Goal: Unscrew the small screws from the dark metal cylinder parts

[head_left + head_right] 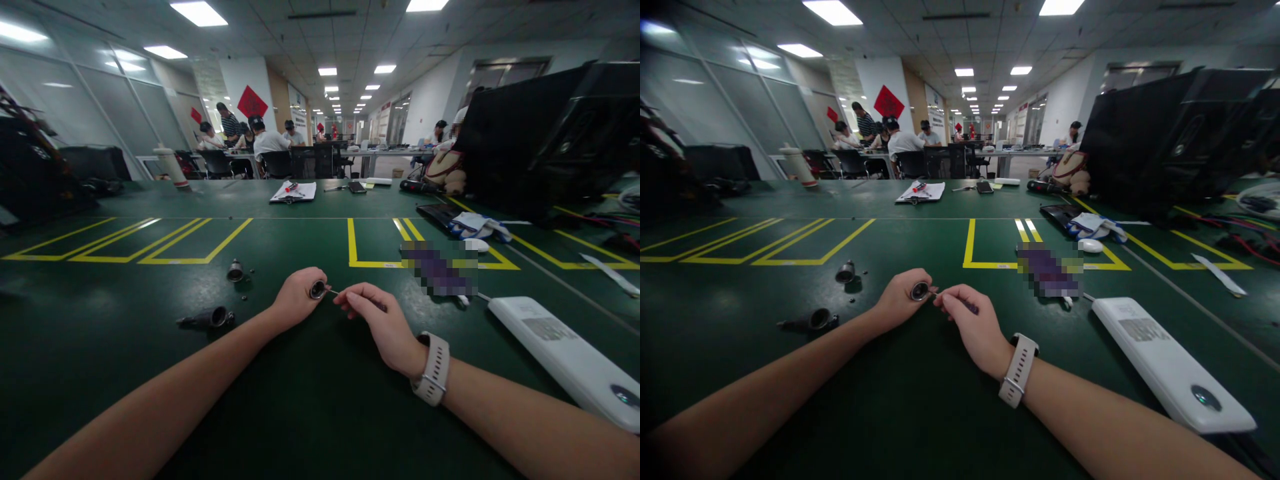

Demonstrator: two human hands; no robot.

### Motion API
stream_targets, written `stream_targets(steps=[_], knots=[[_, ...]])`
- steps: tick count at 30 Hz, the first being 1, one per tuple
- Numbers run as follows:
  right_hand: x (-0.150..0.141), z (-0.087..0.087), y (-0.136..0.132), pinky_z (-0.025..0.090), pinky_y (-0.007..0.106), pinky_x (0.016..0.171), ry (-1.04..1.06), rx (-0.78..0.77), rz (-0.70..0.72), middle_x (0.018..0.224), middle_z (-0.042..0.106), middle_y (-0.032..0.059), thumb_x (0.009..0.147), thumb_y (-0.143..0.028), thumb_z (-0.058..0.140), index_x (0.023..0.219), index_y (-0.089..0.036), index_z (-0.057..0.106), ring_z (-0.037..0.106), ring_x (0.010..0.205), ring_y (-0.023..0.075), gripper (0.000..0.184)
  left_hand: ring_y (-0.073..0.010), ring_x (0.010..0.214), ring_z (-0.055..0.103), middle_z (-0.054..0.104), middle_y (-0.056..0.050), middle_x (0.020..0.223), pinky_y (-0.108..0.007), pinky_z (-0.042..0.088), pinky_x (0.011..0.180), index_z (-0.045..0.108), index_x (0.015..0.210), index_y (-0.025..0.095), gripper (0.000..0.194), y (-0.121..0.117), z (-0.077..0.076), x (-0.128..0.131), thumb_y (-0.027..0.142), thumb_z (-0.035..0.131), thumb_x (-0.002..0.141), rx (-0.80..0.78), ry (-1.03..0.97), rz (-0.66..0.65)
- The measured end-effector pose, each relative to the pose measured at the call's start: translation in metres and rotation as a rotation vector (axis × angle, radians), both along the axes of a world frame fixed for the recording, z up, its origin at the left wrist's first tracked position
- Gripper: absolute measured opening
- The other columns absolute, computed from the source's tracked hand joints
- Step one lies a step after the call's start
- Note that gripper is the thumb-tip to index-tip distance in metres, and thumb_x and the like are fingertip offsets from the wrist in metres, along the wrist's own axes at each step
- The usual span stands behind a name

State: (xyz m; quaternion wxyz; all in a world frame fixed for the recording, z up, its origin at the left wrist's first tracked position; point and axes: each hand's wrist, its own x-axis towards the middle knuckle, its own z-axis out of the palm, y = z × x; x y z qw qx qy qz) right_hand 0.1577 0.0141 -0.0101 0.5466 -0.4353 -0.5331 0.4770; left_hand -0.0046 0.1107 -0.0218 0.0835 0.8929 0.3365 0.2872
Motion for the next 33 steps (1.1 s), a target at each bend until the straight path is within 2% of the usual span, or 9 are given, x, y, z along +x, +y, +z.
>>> stream_targets(steps=[3, 5, 12, 17, 21, 25, 28, 30, 33], knots=[[0.0, 0.002, -0.001, 0.043, 0.034, 0.071, -0.145, 0.009, -0.009, 0.085, 0.064, 0.0036, 0.083, -0.029, 0.051, 0.084, -0.019, 0.067, 0.055, 0.077, 0.0171, 0.019, -0.0125, 0.061, 0.048, 0.05, 0.001, 0.064, -0.024, 0.035, 0.057, 0.048, 0.064, 0.017, 0.014, 0.0, 0.0, 0.0, 0.018, 0.052, 0.077, 0.018, 0.047, 0.024], [0.0, 0.002, -0.001, 0.043, 0.034, 0.071, -0.134, 0.0, 0.003, 0.083, 0.064, 0.0035, 0.082, -0.028, 0.052, 0.083, -0.019, 0.068, 0.056, 0.077, 0.0169, 0.018, -0.0127, 0.062, 0.048, 0.05, 0.001, 0.064, -0.024, 0.035, 0.057, 0.048, 0.064, 0.017, 0.013, 0.0, 0.0, 0.0, 0.017, 0.052, 0.077, 0.026, 0.061, 0.017], [0.002, 0.0, 0.006, 0.042, 0.032, 0.068, 0.233, -0.136, 0.037, 0.08, 0.067, 0.0056, 0.077, -0.025, 0.056, 0.075, -0.016, 0.068, 0.057, 0.075, 0.0166, 0.015, -0.011, 0.059, 0.046, 0.048, 0.002, 0.063, -0.023, 0.035, 0.055, 0.047, 0.064, 0.017, 0.016, -0.003, 0.002, -0.001, 0.022, 0.051, 0.079, -0.021, -0.024, -0.079], [0.005, -0.004, 0.01, 0.041, 0.03, 0.067, 0.35, -0.193, 0.085, 0.082, 0.068, 0.006, 0.077, -0.026, 0.056, 0.077, -0.016, 0.068, 0.057, 0.072, 0.0155, 0.015, -0.0103, 0.058, 0.045, 0.047, 0.002, 0.063, -0.022, 0.035, 0.055, 0.047, 0.064, 0.017, 0.015, -0.003, 0.004, -0.001, 0.021, 0.052, 0.078, -0.061, -0.067, -0.114], [0.003, -0.005, 0.008, 0.041, 0.031, 0.067, 0.307, -0.125, 0.059, 0.08, 0.067, 0.005, 0.079, -0.026, 0.055, 0.077, -0.017, 0.067, 0.057, 0.076, 0.0166, 0.016, -0.0109, 0.058, 0.046, 0.048, 0.002, 0.062, -0.023, 0.035, 0.055, 0.048, 0.064, 0.016, 0.016, -0.002, 0.002, -0.001, 0.023, 0.052, 0.078, -0.059, -0.062, -0.07], [0.0, -0.002, 0.003, 0.042, 0.032, 0.069, 0.079, -0.018, -0.004, 0.082, 0.065, 0.0041, 0.081, -0.026, 0.053, 0.078, -0.019, 0.068, 0.056, 0.077, 0.0169, 0.017, -0.0114, 0.058, 0.046, 0.048, 0.002, 0.062, -0.023, 0.034, 0.054, 0.048, 0.064, 0.017, 0.015, -0.001, 0.0, -0.001, 0.021, 0.052, 0.078, -0.018, -0.02, -0.029], [-0.001, 0.002, 0.0, 0.042, 0.033, 0.069, -0.078, 0.004, -0.004, 0.081, 0.064, 0.0033, 0.082, -0.027, 0.053, 0.08, -0.019, 0.068, 0.055, 0.076, 0.0168, 0.018, -0.0118, 0.059, 0.047, 0.048, 0.002, 0.062, -0.023, 0.034, 0.055, 0.048, 0.065, 0.017, 0.013, -0.001, 0.0, 0.0, 0.018, 0.053, 0.077, 0.009, 0.013, -0.008], [0.0, 0.004, 0.0, 0.042, 0.033, 0.069, -0.083, -0.007, 0.012, 0.082, 0.064, 0.0034, 0.081, -0.026, 0.053, 0.079, -0.019, 0.068, 0.056, 0.076, 0.0168, 0.017, -0.0121, 0.06, 0.048, 0.049, 0.002, 0.063, -0.024, 0.035, 0.056, 0.049, 0.065, 0.017, 0.012, -0.002, 0.001, 0.0, 0.017, 0.053, 0.077, 0.015, 0.031, -0.014], [0.002, 0.002, 0.004, 0.043, 0.032, 0.068, 0.053, -0.046, 0.033, 0.08, 0.066, 0.0042, 0.08, -0.024, 0.053, 0.075, -0.018, 0.068, 0.056, 0.074, 0.0164, 0.017, -0.0121, 0.061, 0.047, 0.049, 0.002, 0.063, -0.024, 0.035, 0.057, 0.049, 0.065, 0.017, 0.013, -0.003, 0.002, 0.0, 0.018, 0.052, 0.077, -0.001, 0.036, -0.048]])
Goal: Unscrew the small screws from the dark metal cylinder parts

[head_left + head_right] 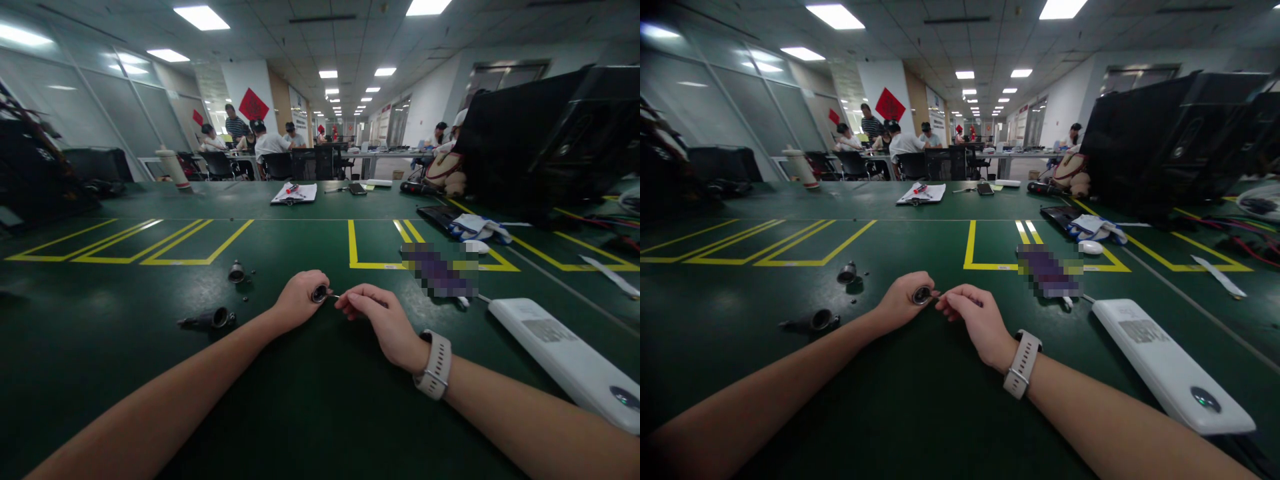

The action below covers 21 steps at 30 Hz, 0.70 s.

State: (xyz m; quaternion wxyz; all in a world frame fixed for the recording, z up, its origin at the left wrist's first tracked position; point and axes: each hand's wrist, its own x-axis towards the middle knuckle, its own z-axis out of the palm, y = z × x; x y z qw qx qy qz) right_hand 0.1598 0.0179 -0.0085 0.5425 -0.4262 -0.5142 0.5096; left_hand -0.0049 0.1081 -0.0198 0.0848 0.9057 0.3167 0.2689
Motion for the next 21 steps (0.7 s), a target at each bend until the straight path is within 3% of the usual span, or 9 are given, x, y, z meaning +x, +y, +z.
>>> stream_targets(steps=[8, 21], knots=[[0.0055, -0.0062, 0.0085, 0.041, 0.03, 0.065, 0.288, -0.129, 0.059, 0.078, 0.068, 0.0058, 0.077, -0.025, 0.056, 0.075, -0.015, 0.067, 0.056, 0.07, 0.015, 0.015, -0.0104, 0.058, 0.046, 0.049, 0.002, 0.063, -0.022, 0.035, 0.054, 0.048, 0.064, 0.016, 0.015, -0.0005, 0.0012, -0.0011, 0.021, 0.053, 0.077, -0.079, -0.099, -0.047], [0.0016, -0.0062, 0.0051, 0.04, 0.03, 0.065, 0.244, -0.073, 0.021, 0.075, 0.066, 0.0047, 0.078, -0.025, 0.055, 0.073, -0.016, 0.067, 0.055, 0.069, 0.015, 0.015, -0.0101, 0.057, 0.046, 0.048, 0.003, 0.062, -0.022, 0.035, 0.053, 0.049, 0.063, 0.016, 0.016, 0.003, -0.0009, 0.0, 0.024, 0.055, 0.076, -0.062, -0.121, 0.033]])
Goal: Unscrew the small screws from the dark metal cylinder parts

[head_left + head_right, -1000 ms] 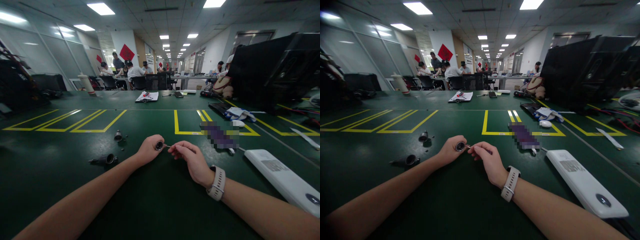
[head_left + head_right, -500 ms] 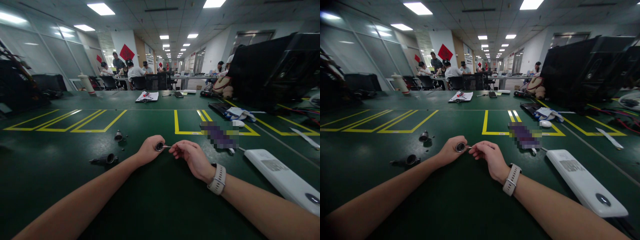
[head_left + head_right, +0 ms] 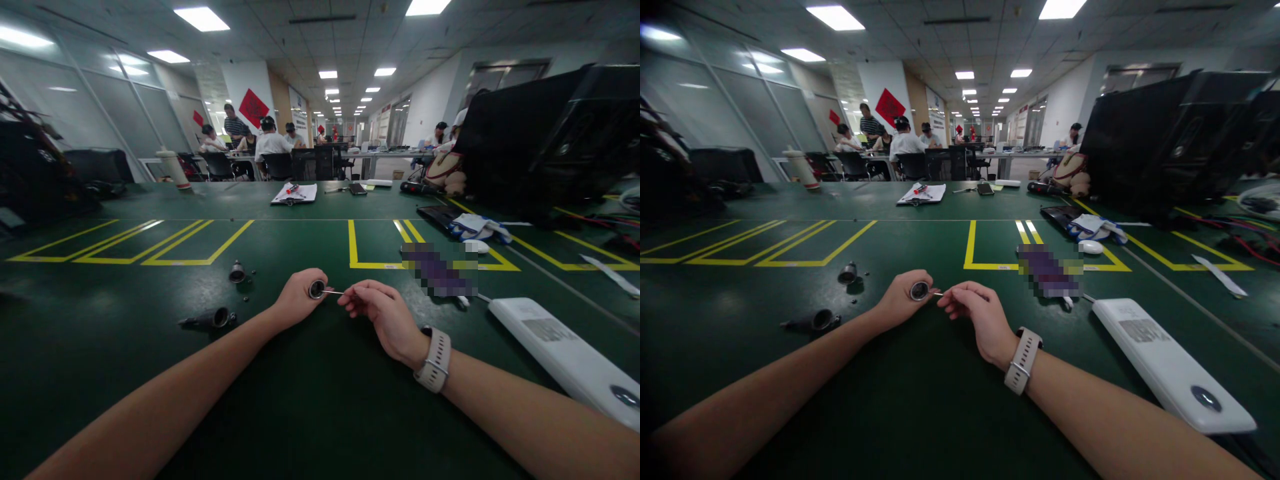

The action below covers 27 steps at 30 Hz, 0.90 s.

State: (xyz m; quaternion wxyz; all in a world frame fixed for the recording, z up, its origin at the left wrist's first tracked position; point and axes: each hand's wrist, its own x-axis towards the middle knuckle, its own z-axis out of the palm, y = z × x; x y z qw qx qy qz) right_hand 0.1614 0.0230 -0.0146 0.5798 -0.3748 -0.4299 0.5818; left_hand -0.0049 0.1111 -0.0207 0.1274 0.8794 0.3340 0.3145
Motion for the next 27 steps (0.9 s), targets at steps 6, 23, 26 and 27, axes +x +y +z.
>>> stream_targets(steps=[6, 23, 26, 27], knots=[[0.0009, -0.0008, 0.001, 0.039, 0.03, 0.063, 0.037, -0.008, -0.013, 0.074, 0.067, 0.0052, 0.076, -0.024, 0.056, 0.071, -0.016, 0.067, 0.055, 0.066, 0.0151, 0.014, -0.0099, 0.057, 0.046, 0.049, 0.003, 0.062, -0.022, 0.036, 0.053, 0.049, 0.063, 0.016, 0.017, 0.0007, -0.0016, -0.0002, 0.024, 0.056, 0.076, -0.011, -0.002, 0.017], [0.0036, -0.0023, 0.0005, 0.039, 0.03, 0.061, 0.05, 0.028, -0.056, 0.069, 0.065, 0.0038, 0.077, -0.022, 0.053, 0.067, -0.017, 0.065, 0.053, 0.064, 0.0147, 0.017, -0.0112, 0.059, 0.047, 0.049, 0.002, 0.064, -0.023, 0.036, 0.055, 0.049, 0.066, 0.016, 0.014, 0.0003, -0.0008, -0.0006, 0.023, 0.055, 0.076, -0.017, 0.03, -0.021], [0.0017, -0.0015, -0.0009, 0.041, 0.03, 0.065, -0.072, 0.076, -0.053, 0.075, 0.066, 0.004, 0.079, -0.024, 0.054, 0.072, -0.018, 0.066, 0.055, 0.07, 0.0154, 0.016, -0.0115, 0.06, 0.047, 0.05, 0.002, 0.064, -0.023, 0.035, 0.055, 0.049, 0.066, 0.016, 0.014, 0.0007, -0.0012, -0.0005, 0.023, 0.056, 0.076, -0.007, 0.05, -0.03], [0.001, -0.0014, -0.0013, 0.041, 0.031, 0.066, -0.118, 0.094, -0.056, 0.077, 0.066, 0.004, 0.079, -0.025, 0.054, 0.073, -0.018, 0.066, 0.055, 0.071, 0.0155, 0.016, -0.0116, 0.06, 0.047, 0.05, 0.002, 0.064, -0.023, 0.035, 0.055, 0.049, 0.066, 0.016, 0.014, 0.0006, -0.0013, -0.0004, 0.024, 0.056, 0.076, -0.005, 0.056, -0.029]])
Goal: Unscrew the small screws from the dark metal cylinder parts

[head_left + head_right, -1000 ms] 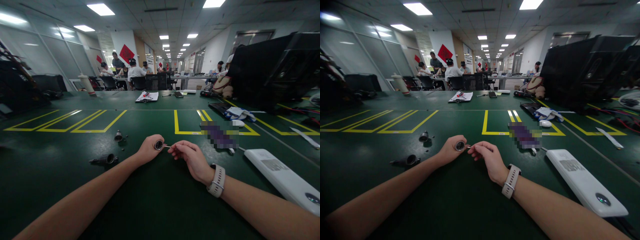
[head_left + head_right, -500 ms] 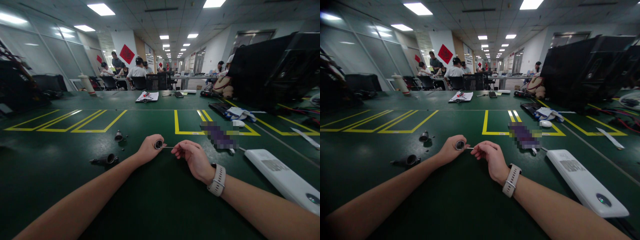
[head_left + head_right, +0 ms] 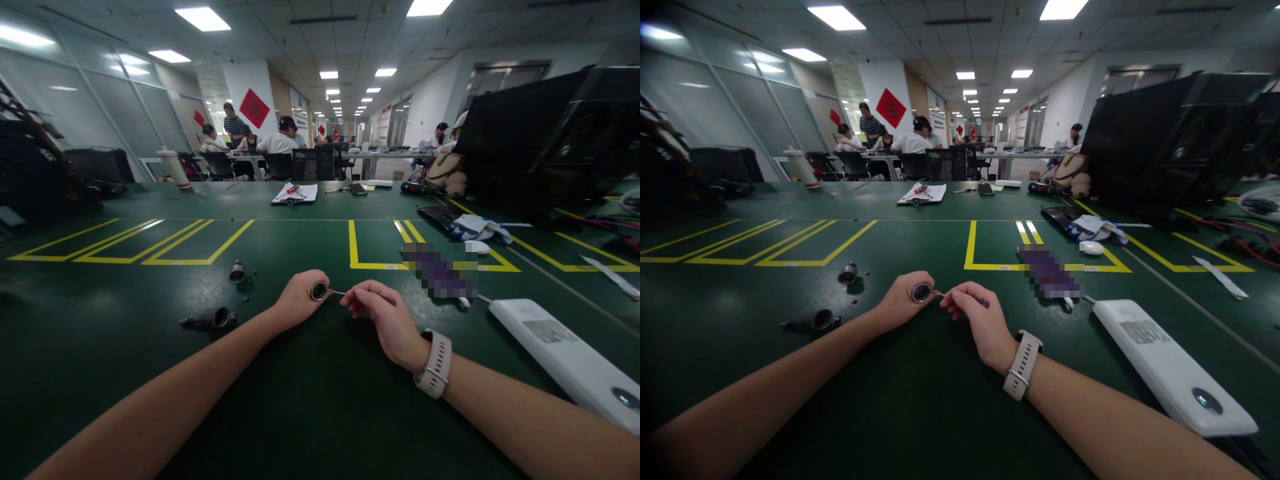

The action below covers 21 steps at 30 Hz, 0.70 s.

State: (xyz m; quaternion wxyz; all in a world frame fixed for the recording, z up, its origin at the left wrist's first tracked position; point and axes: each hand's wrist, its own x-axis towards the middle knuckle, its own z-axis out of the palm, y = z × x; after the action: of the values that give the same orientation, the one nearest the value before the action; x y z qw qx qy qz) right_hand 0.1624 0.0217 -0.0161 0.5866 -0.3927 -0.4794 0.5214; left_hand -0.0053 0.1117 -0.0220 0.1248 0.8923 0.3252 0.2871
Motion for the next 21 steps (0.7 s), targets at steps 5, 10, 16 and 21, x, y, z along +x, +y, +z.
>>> stream_targets(steps=[5, 10, 16, 21], knots=[[-0.0021, 0.0016, -0.0015, 0.043, 0.031, 0.067, -0.145, 0.041, 0.003, 0.081, 0.065, 0.0037, 0.08, -0.028, 0.054, 0.076, -0.018, 0.067, 0.056, 0.075, 0.0164, 0.016, -0.0118, 0.061, 0.048, 0.051, 0.002, 0.065, -0.023, 0.035, 0.056, 0.049, 0.067, 0.016, 0.013, -0.0013, 0.0008, 0.0001, 0.023, 0.054, 0.077, 0.003, 0.021, -0.014], [-0.0008, 0.0027, -0.0003, 0.043, 0.031, 0.067, -0.091, -0.001, 0.043, 0.081, 0.066, 0.0044, 0.079, -0.025, 0.054, 0.076, -0.018, 0.067, 0.056, 0.075, 0.0161, 0.016, -0.0114, 0.06, 0.047, 0.05, 0.002, 0.065, -0.022, 0.035, 0.055, 0.049, 0.066, 0.016, 0.014, -0.0009, 0.0009, 0.0, 0.023, 0.054, 0.077, 0.004, 0.032, -0.03], [0.0027, -0.0009, 0.0053, 0.04, 0.029, 0.06, 0.157, -0.12, 0.048, 0.069, 0.067, 0.0054, 0.075, -0.021, 0.054, 0.067, -0.014, 0.066, 0.055, 0.063, 0.0143, 0.015, -0.0106, 0.06, 0.046, 0.049, 0.002, 0.065, -0.022, 0.034, 0.056, 0.048, 0.066, 0.016, 0.014, -0.0007, -0.0002, -0.0006, 0.021, 0.055, 0.077, -0.012, 0.049, -0.047], [0.0027, -0.0007, 0.0053, 0.039, 0.027, 0.057, 0.186, -0.135, 0.046, 0.065, 0.066, 0.0052, 0.072, -0.02, 0.055, 0.065, -0.013, 0.066, 0.054, 0.06, 0.0139, 0.014, -0.0106, 0.059, 0.046, 0.049, 0.002, 0.064, -0.022, 0.034, 0.056, 0.049, 0.066, 0.016, 0.014, -0.0017, 0.0009, 0.0002, 0.021, 0.055, 0.077, -0.023, 0.055, -0.055]])
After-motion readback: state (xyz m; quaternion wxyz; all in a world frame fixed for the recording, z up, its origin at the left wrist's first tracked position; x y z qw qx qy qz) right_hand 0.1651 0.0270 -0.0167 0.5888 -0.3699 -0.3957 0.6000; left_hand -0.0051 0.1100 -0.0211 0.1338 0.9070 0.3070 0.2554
